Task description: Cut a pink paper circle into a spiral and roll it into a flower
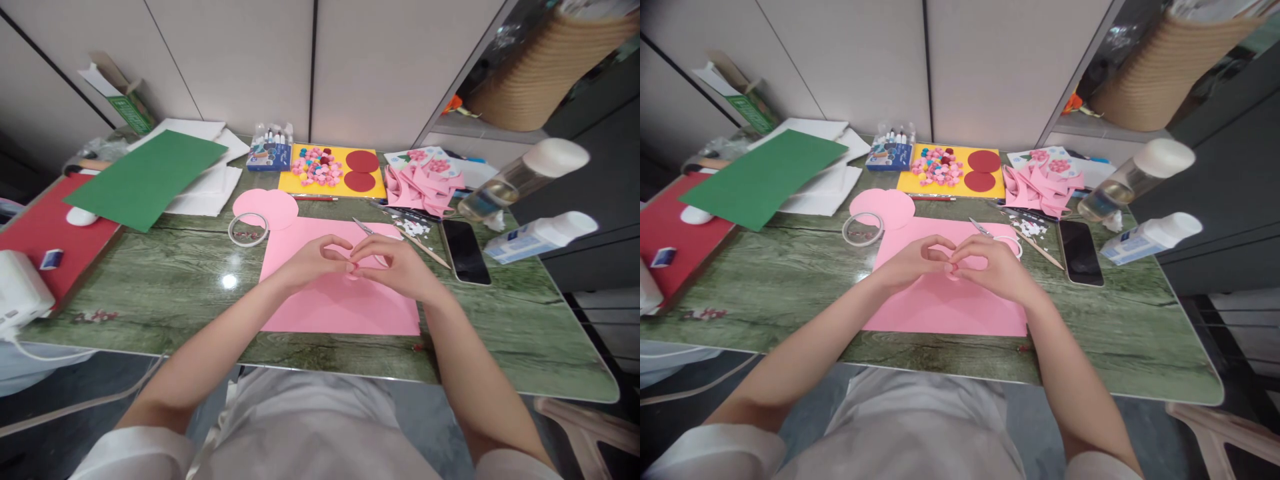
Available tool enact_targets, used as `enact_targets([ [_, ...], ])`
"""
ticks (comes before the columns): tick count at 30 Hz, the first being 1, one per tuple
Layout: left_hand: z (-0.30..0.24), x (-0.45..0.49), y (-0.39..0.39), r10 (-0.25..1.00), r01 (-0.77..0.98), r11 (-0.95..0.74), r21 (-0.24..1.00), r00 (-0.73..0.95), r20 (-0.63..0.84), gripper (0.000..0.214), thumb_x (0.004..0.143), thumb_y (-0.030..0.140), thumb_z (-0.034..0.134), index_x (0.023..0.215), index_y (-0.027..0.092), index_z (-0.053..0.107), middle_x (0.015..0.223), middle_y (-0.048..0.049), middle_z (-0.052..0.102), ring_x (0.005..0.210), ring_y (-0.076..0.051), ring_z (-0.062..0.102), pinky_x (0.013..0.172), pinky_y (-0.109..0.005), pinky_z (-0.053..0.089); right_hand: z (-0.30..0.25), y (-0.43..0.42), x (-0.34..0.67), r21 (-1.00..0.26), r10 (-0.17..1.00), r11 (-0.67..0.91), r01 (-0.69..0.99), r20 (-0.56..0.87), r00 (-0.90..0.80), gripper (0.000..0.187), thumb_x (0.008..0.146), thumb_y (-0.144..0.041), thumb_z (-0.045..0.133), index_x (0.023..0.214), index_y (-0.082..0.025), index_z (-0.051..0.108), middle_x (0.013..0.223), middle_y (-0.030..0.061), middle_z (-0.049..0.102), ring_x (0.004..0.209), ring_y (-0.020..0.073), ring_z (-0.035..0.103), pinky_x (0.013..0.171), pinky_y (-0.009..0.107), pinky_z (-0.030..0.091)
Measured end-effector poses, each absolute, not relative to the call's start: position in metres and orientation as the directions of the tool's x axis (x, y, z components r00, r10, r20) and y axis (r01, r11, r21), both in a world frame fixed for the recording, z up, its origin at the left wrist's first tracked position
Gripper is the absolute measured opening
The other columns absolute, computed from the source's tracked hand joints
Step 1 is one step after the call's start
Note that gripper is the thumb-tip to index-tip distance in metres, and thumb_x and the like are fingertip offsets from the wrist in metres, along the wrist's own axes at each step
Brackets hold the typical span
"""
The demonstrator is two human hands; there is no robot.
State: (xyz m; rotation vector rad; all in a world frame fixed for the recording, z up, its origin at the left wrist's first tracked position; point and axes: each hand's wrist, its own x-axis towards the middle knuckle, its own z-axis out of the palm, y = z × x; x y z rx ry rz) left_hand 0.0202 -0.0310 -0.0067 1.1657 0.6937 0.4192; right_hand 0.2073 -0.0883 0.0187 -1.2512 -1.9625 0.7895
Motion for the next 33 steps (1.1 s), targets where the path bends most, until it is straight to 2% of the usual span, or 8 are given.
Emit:
enact_targets([
  [3,-0.009,0.024,-0.036,0.693,-0.056,0.380,0.923,0.679,-0.243,0.042,0.064,0.026,0.074,0.101,0.017,0.055,0.078,-0.0039,0.068,0.073,-0.014,0.064,0.081,-0.032,0.040,0.018,-0.088,0.206,-0.714,0.926,0.376,0.591,0.265,-0.269,0.007,0.077,-0.029,0.065,0.083,-0.025,0.067,0.087,0.0020,0.066,0.087,0.0185,0.060,0.081,0.039,0.048],
  [6,-0.013,0.029,-0.040,0.732,-0.134,0.442,0.887,0.625,-0.271,0.045,0.063,0.025,0.075,0.102,0.017,0.054,0.076,-0.0024,0.067,0.072,-0.012,0.061,0.078,-0.030,0.039,0.015,-0.088,0.204,-0.662,0.918,0.393,0.638,0.327,-0.225,0.006,0.077,-0.026,0.065,0.083,-0.025,0.066,0.088,0.0022,0.066,0.089,0.0187,0.059,0.085,0.039,0.047],
  [10,-0.013,0.031,-0.043,0.732,-0.172,0.509,0.843,0.601,-0.320,0.047,0.063,0.025,0.075,0.104,0.017,0.053,0.073,-0.0007,0.066,0.070,-0.011,0.059,0.076,-0.029,0.038,0.014,-0.087,0.204,-0.671,0.915,0.391,0.630,0.356,-0.189,0.006,0.076,-0.028,0.066,0.081,-0.025,0.065,0.087,0.0022,0.066,0.088,0.0187,0.060,0.087,0.040,0.046],
  [16,-0.007,0.025,-0.034,0.636,-0.073,0.517,0.853,0.700,-0.326,0.048,0.062,0.022,0.075,0.103,0.016,0.051,0.075,-0.0037,0.068,0.073,-0.013,0.062,0.082,-0.033,0.039,0.018,-0.087,0.209,-0.794,0.939,0.332,0.509,0.224,-0.262,0.015,0.076,-0.035,0.066,0.087,-0.025,0.069,0.089,0.0034,0.068,0.087,0.0193,0.061,0.082,0.039,0.048],
  [21,-0.008,0.020,-0.028,0.566,0.064,0.425,0.903,0.760,-0.320,0.049,0.063,0.024,0.075,0.106,0.018,0.052,0.081,-0.0059,0.069,0.075,-0.016,0.064,0.082,-0.036,0.040,0.013,-0.087,0.213,-0.812,0.920,0.337,0.477,0.177,-0.349,0.018,0.077,-0.034,0.066,0.092,-0.027,0.070,0.094,0.0032,0.067,0.090,0.0187,0.061,0.082,0.040,0.049],
  [24,-0.005,0.018,-0.028,0.545,0.127,0.352,0.927,0.777,-0.314,0.050,0.062,0.024,0.075,0.107,0.018,0.053,0.079,-0.0050,0.068,0.075,-0.016,0.064,0.078,-0.033,0.041,0.011,-0.087,0.213,-0.804,0.899,0.359,0.474,0.161,-0.407,0.015,0.078,-0.029,0.065,0.092,-0.028,0.071,0.095,0.0020,0.066,0.090,0.0173,0.061,0.082,0.038,0.050],
  [28,-0.001,0.019,-0.030,0.608,0.152,0.291,0.945,0.733,-0.305,0.049,0.062,0.025,0.075,0.106,0.019,0.053,0.075,-0.0020,0.065,0.069,-0.013,0.061,0.072,-0.029,0.041,0.015,-0.087,0.211,-0.758,0.891,0.399,0.515,0.188,-0.413,0.013,0.079,-0.026,0.064,0.089,-0.028,0.071,0.092,0.0011,0.068,0.088,0.0170,0.061,0.081,0.037,0.050],
  [33,-0.007,0.026,-0.037,0.716,-0.019,0.348,0.937,0.650,-0.252,0.044,0.065,0.026,0.073,0.104,0.018,0.053,0.078,-0.0026,0.066,0.074,-0.013,0.061,0.078,-0.029,0.039,0.015,-0.087,0.208,-0.672,0.905,0.425,0.607,0.305,-0.297,0.009,0.079,-0.026,0.063,0.086,-0.025,0.068,0.089,0.0025,0.067,0.089,0.0183,0.060,0.082,0.037,0.049],
])
